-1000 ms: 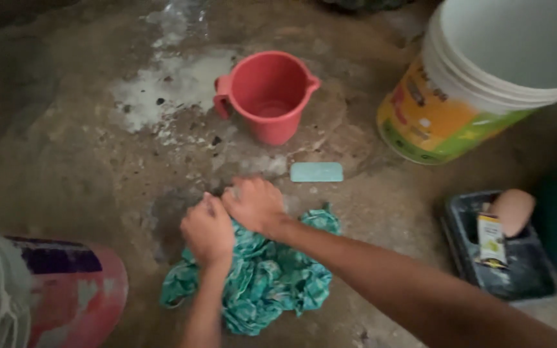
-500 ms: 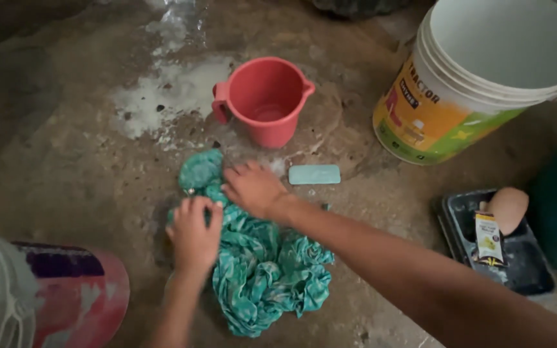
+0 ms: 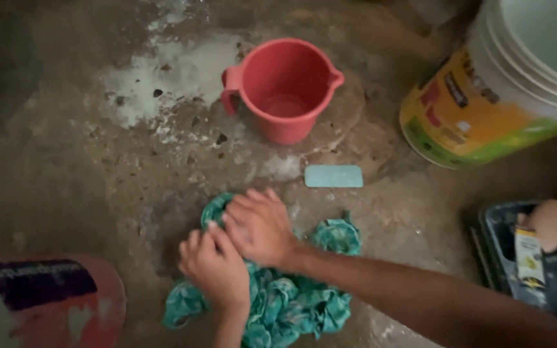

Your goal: The recorder is hand washing a turquoise patterned cloth on a concrete floor using a bar of soap and water from a small red mug.

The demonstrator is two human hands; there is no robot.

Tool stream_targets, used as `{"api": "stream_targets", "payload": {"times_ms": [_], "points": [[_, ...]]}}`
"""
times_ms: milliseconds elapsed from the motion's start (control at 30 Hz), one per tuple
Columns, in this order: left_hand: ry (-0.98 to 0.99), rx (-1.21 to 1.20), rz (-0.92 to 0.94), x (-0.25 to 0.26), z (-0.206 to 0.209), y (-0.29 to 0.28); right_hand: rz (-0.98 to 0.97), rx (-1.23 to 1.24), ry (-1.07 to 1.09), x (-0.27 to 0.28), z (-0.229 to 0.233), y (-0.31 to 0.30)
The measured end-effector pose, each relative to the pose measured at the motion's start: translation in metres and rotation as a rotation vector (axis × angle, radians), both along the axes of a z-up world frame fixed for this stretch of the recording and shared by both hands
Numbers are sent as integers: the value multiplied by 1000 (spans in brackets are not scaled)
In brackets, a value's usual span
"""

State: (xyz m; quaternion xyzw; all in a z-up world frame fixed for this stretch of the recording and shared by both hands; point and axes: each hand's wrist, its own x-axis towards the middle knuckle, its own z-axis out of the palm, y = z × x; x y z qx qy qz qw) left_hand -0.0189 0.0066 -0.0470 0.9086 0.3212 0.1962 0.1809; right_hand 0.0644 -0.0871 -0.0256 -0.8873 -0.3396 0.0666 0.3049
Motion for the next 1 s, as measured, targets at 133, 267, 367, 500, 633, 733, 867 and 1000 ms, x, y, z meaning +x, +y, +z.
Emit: {"api": "stream_targets", "payload": {"times_ms": [133, 267, 367, 500, 633, 733, 867, 1000], "points": [[5, 118, -62, 53, -12, 47, 64, -18, -69, 54, -17, 43], [-57, 334, -146, 71, 7, 63, 12, 189, -318, 70, -23, 57], [-122, 363, -158, 53, 7, 47, -38, 194, -325, 50, -19, 39], [-31, -56, -102, 9, 29, 3, -103, 220, -35, -9, -12, 3], [-59, -28, -165, 16, 9, 10, -82, 153, -43, 12, -21, 6], [62, -27, -187, 35, 14, 30, -67, 5, 20, 33, -15, 28], [323, -76, -74, 49, 18, 41, -127, -94, 193, 51, -12, 44], [279, 3, -99, 65, 63, 47, -136, -62, 195, 67, 29, 44]]}}
